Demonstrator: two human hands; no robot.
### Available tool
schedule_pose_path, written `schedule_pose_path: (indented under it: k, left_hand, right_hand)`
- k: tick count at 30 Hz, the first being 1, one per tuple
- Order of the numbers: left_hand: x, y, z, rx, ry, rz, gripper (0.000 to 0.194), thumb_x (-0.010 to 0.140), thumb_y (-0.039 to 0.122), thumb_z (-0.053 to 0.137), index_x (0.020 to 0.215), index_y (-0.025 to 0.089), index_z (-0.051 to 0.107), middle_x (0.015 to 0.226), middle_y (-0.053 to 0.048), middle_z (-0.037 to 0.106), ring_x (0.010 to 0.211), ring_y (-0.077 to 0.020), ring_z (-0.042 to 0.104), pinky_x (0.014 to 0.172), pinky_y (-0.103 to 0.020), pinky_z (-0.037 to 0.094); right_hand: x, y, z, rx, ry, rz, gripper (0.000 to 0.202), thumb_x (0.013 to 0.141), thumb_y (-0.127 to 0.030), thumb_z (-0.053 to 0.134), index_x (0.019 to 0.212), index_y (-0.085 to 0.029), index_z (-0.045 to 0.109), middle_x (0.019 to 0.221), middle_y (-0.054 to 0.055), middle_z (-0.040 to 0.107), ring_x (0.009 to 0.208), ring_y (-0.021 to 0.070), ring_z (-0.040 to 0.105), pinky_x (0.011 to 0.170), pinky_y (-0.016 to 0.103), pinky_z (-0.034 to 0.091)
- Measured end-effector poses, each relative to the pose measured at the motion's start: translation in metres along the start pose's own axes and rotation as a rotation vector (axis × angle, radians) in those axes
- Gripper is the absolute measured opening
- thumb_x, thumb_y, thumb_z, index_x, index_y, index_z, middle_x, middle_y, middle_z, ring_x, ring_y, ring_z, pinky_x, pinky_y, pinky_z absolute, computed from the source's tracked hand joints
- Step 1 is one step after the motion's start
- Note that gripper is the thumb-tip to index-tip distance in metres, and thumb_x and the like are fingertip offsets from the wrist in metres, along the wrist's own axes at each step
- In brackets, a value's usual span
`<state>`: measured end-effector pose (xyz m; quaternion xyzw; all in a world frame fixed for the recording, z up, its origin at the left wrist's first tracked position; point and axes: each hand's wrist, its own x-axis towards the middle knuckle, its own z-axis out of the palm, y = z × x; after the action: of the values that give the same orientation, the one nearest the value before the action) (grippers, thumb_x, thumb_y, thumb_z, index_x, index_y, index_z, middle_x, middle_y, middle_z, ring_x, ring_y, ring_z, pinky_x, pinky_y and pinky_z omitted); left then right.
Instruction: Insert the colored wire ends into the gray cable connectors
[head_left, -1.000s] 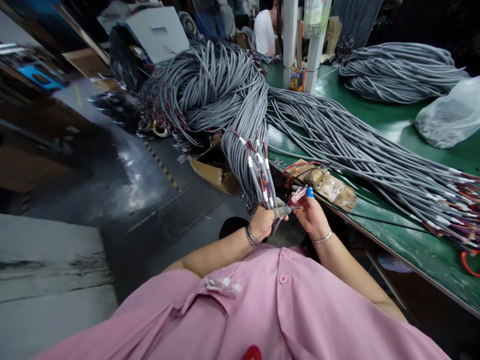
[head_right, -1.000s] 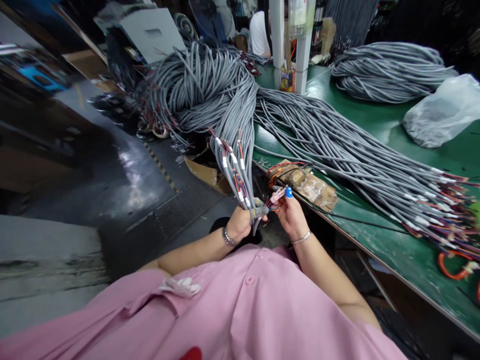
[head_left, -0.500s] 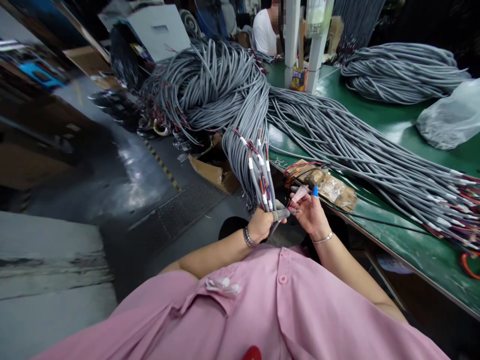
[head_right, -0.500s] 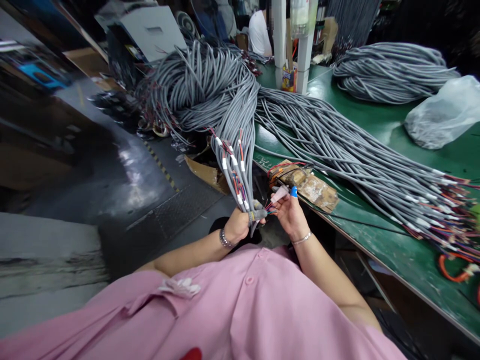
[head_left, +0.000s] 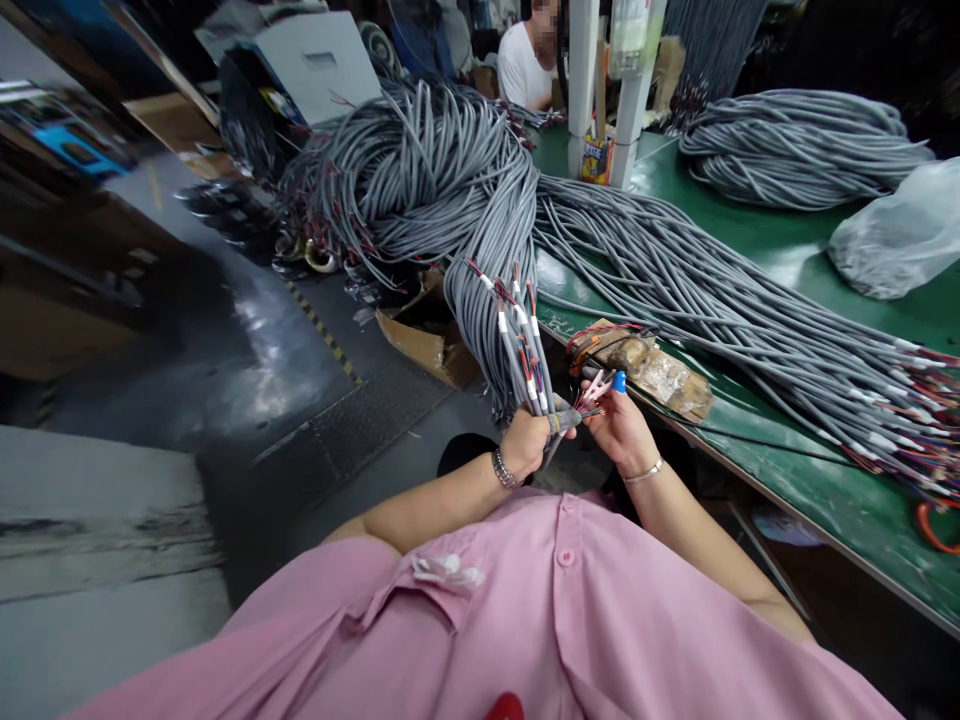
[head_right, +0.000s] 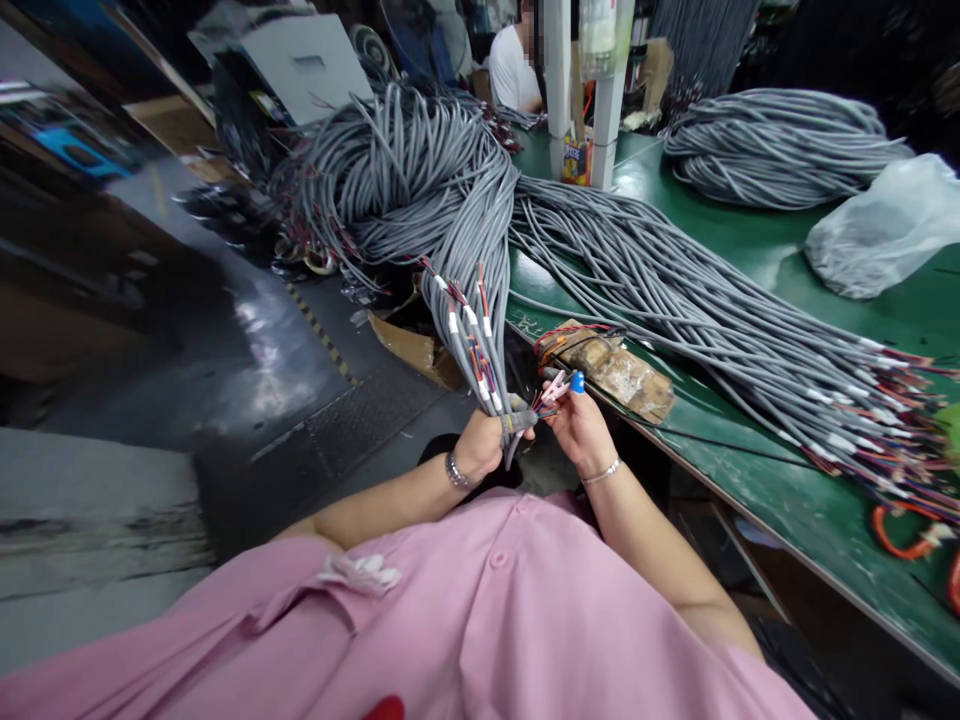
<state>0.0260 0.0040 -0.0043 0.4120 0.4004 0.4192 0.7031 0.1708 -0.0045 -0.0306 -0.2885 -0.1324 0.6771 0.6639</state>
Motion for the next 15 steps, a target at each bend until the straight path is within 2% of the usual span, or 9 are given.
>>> schedule_pose_path:
  k: [9,15]
  left_hand:
    - [-0.0002,-0.0025,0.0004,0.063,0.027,0.015,0.023,0.059,0.029,0.078,0.06,0.014,0.061,0.05,0.0,0.06,0.046,-0.011,0.055,0.048,-0.023,0.04]
    - [-0.0047,-0.002,-0.0036,0.062,0.012,0.042,0.022,0.061,0.028,0.078,0.062,0.014,0.061,0.051,0.0,0.06,0.046,-0.0109,0.055,0.048,-0.023,0.041]
  right_hand:
    - [0.0039,0.0038,0.0027,0.061,0.057,0.001,0.024,0.077,-0.043,0.071,0.076,-0.02,0.067,0.077,0.001,0.072,0.062,0.0121,0.061,0.061,0.026,0.052]
    - [-0.001,0.0022,-0.0044,0.064,-0.022,0.037,0.042,0.078,-0.061,0.061,0.084,-0.02,0.067,0.083,0.002,0.072,0.065,0.0133,0.062,0.059,0.026,0.053]
